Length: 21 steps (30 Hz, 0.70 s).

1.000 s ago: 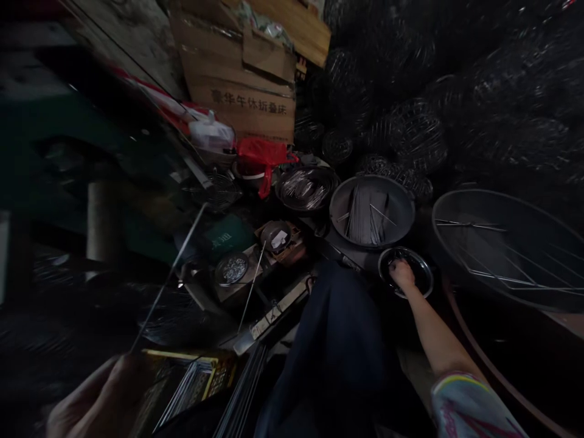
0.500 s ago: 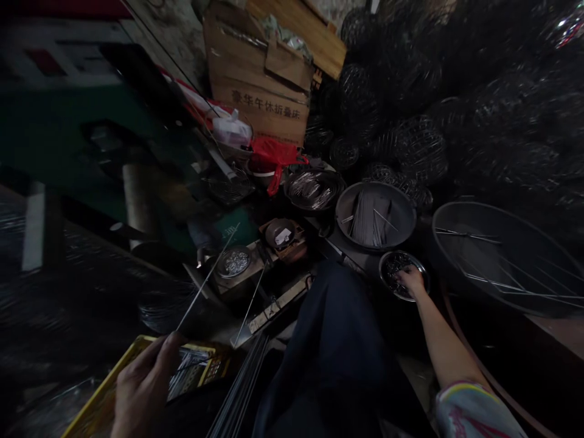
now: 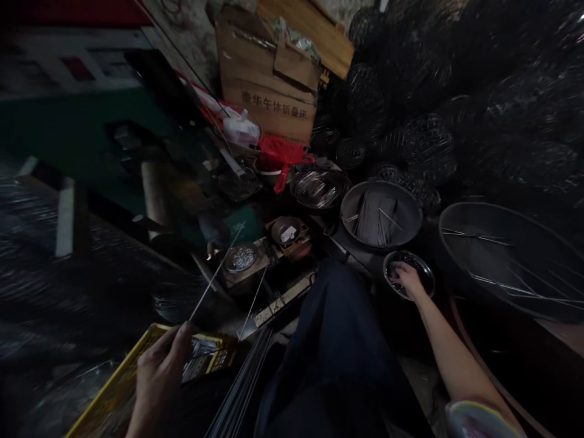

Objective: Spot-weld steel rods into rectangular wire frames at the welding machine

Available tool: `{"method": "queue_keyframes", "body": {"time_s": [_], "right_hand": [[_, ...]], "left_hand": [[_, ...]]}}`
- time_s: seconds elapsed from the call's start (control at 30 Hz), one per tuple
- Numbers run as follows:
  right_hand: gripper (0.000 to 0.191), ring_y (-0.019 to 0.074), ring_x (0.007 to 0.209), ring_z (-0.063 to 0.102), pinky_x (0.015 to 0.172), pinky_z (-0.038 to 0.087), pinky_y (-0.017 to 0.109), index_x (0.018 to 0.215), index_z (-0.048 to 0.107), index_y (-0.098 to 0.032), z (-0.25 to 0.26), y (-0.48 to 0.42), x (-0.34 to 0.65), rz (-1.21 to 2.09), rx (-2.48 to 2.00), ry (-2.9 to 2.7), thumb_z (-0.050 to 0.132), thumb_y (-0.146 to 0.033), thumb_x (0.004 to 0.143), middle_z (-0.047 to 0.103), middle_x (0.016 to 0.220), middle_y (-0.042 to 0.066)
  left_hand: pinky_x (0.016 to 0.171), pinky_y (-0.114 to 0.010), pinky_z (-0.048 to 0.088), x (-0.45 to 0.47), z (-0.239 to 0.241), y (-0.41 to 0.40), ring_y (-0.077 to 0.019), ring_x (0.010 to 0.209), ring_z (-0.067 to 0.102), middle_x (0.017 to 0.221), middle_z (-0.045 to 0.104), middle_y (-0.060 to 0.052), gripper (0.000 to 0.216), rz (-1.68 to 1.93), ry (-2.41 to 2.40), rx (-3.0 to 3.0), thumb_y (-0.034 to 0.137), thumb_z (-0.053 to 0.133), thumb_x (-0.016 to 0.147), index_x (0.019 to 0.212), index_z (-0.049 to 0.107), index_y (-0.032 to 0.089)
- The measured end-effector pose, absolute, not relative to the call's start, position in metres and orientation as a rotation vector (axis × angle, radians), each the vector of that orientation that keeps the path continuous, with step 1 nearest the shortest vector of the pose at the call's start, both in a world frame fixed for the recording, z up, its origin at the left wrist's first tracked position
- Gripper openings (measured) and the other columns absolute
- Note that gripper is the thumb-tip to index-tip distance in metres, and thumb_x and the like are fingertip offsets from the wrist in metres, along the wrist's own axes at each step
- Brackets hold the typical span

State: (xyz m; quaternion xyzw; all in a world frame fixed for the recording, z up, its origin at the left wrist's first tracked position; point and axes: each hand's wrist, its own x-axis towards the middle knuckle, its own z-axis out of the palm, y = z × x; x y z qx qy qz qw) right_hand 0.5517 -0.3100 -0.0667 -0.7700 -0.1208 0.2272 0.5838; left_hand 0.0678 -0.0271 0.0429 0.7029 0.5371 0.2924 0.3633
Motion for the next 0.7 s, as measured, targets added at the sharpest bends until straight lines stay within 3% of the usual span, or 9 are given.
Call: {"method": "queue_keyframes", "body": {"time_s": [0.07,0.17,0.43,0.6,0.7], "right_hand": [[0.027,0.0173,0.068,0.065,0.065,0.056,0.033,0.093,0.067,-0.018,-0.051,-0.294,0.528,0.64,-1.722,-0.339,0.07,-0.038,0.074,0.068,0.079,0.005],[0.033,0.0194,0.078,0.067,0.071,0.055,0.034,0.104,0.065,-0.018,-0.027,-0.275,0.482,0.757,-1.671,-0.549,0.066,-0.04,0.079,0.07,0.09,0.007],[0.022,0.021,0.096,0.062,0.084,0.049,0.034,0.101,0.067,-0.025,0.008,-0.272,0.427,0.214,-2.155,-1.431,0.049,-0.028,0.09,0.066,0.103,0.005],[0.032,0.0206,0.101,0.06,0.083,0.051,0.032,0.12,0.062,-0.029,0.012,-0.269,0.426,0.193,-2.182,-1.599,0.046,-0.028,0.092,0.061,0.111,0.006],[0.03,0.0196,0.093,0.062,0.082,0.051,0.032,0.116,0.064,-0.029,0.011,-0.261,0.425,0.256,-2.102,-1.675,0.045,-0.027,0.093,0.063,0.104,0.006]], "left_hand": [[0.046,-0.022,0.033,0.074,0.043,-0.027,-0.012,0.05,0.039,0.05,0.042,0.005,0.034,0.756,1.353,1.847,0.049,0.054,0.081,0.067,0.059,0.018],[0.045,-0.021,0.032,0.081,0.04,-0.027,-0.0121,0.048,0.04,0.048,0.043,0.005,0.034,0.754,1.325,1.881,0.047,0.051,0.082,0.069,0.062,0.018],[0.044,-0.021,0.032,0.082,0.04,-0.034,-0.0114,0.047,0.038,0.047,0.042,0.005,0.035,0.756,1.27,1.862,0.046,0.047,0.085,0.069,0.061,0.018],[0.046,-0.021,0.032,0.075,0.039,-0.036,-0.0113,0.048,0.038,0.048,0.041,0.006,0.036,0.69,1.279,1.852,0.048,0.048,0.085,0.071,0.062,0.017],[0.049,-0.021,0.032,0.073,0.035,-0.036,-0.0109,0.05,0.038,0.051,0.04,0.006,0.034,0.709,1.244,1.845,0.046,0.05,0.086,0.071,0.062,0.017]]}}
